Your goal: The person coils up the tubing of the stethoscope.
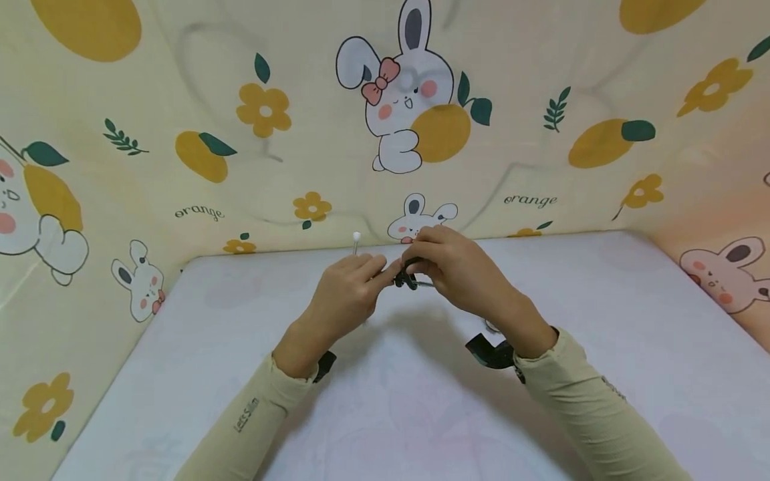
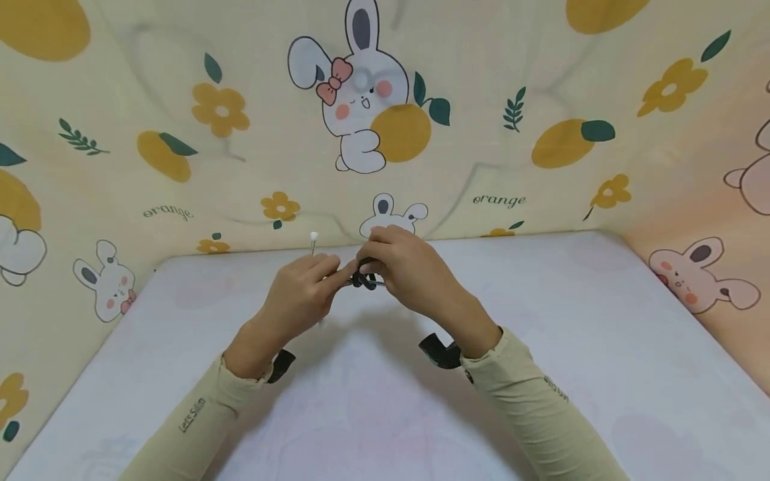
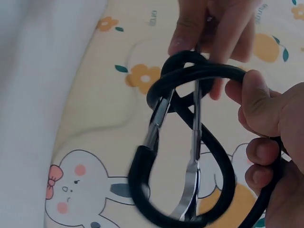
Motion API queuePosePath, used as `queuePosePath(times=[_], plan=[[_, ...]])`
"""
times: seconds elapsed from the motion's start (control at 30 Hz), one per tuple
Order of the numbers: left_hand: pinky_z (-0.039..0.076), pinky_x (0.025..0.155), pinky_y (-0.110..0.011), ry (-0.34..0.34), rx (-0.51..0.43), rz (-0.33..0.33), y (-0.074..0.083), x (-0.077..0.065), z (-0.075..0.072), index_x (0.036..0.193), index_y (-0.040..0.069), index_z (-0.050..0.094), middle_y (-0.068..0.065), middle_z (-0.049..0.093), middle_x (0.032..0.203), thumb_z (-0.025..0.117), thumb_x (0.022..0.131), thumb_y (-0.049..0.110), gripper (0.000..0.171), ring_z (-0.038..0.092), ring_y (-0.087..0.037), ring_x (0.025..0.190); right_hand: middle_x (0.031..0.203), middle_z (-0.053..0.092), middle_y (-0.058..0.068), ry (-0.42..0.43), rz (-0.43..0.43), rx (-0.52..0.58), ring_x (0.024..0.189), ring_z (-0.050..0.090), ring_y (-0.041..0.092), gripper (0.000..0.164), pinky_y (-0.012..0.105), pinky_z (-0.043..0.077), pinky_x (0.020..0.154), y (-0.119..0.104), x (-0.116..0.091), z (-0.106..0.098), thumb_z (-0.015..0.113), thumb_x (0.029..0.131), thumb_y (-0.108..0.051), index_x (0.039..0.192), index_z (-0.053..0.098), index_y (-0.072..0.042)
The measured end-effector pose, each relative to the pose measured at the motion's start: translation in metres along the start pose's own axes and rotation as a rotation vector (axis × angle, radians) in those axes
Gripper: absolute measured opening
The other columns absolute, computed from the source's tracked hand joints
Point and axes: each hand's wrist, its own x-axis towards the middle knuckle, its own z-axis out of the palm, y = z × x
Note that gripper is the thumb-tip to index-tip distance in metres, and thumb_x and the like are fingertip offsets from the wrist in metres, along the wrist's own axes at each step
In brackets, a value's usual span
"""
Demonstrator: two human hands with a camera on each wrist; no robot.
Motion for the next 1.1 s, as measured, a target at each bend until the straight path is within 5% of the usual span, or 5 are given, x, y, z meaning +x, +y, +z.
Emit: queuePosePath(times=[0.2,0.4,0.47,0.77,1.1], plan=[[0.043,0.054,-0.024,0.028,-0.001,-0.119,0.001,0.001,-0.002,0.116,0.010,0.076,-0.001,0.055,0.074,0.075,0.088,0.013,0.028,0.049,-0.014,0.060,0.093,0.064,-0.003,0.010,0.029,0.065,0.090,0.060,0.012,0.011,0.028,0.053,0.078,-0.003,0.000,-0.006,0.077,0.084,-0.013,0.095,0.074,-0.013],[0.035,0.045,-0.024,0.014,-0.057,-0.357,0.005,0.003,-0.008,0.114,0.010,0.076,-0.001,0.052,0.071,0.080,0.082,0.011,0.033,0.040,-0.014,0.052,0.092,0.067,-0.003,-0.036,0.046,0.086,0.104,0.065,0.017,0.010,0.033,0.055,0.090,-0.015,0.001,-0.008,0.076,0.086,-0.015,0.096,0.076,-0.014],[0.034,0.045,-0.025,0.019,-0.060,-0.387,0.006,0.004,-0.008,0.113,0.011,0.077,-0.001,0.050,0.070,0.081,0.080,0.012,0.033,0.039,-0.014,0.051,0.092,0.067,-0.003,-0.036,0.039,0.082,0.104,0.065,0.018,0.009,0.034,0.056,0.089,-0.018,0.002,-0.008,0.076,0.086,-0.015,0.095,0.076,-0.014],[0.042,0.058,-0.023,0.006,0.018,-0.064,0.015,0.009,-0.010,0.114,0.010,0.076,0.001,0.057,0.077,0.066,0.089,-0.001,0.029,0.048,-0.014,0.064,0.095,0.067,0.000,0.026,0.120,0.077,0.087,0.058,0.014,0.009,0.030,0.050,0.072,-0.005,0.002,-0.017,0.075,0.087,-0.010,0.096,0.076,-0.012],[0.040,0.059,-0.021,0.068,-0.096,0.137,0.003,0.006,-0.012,0.122,0.010,0.072,0.000,0.051,0.074,0.055,0.091,-0.008,0.040,0.043,-0.012,0.062,0.091,0.069,-0.005,-0.005,0.122,0.101,0.084,0.061,0.010,0.014,0.023,0.050,0.069,0.005,-0.001,-0.036,0.077,0.084,-0.011,0.096,0.079,-0.018]])
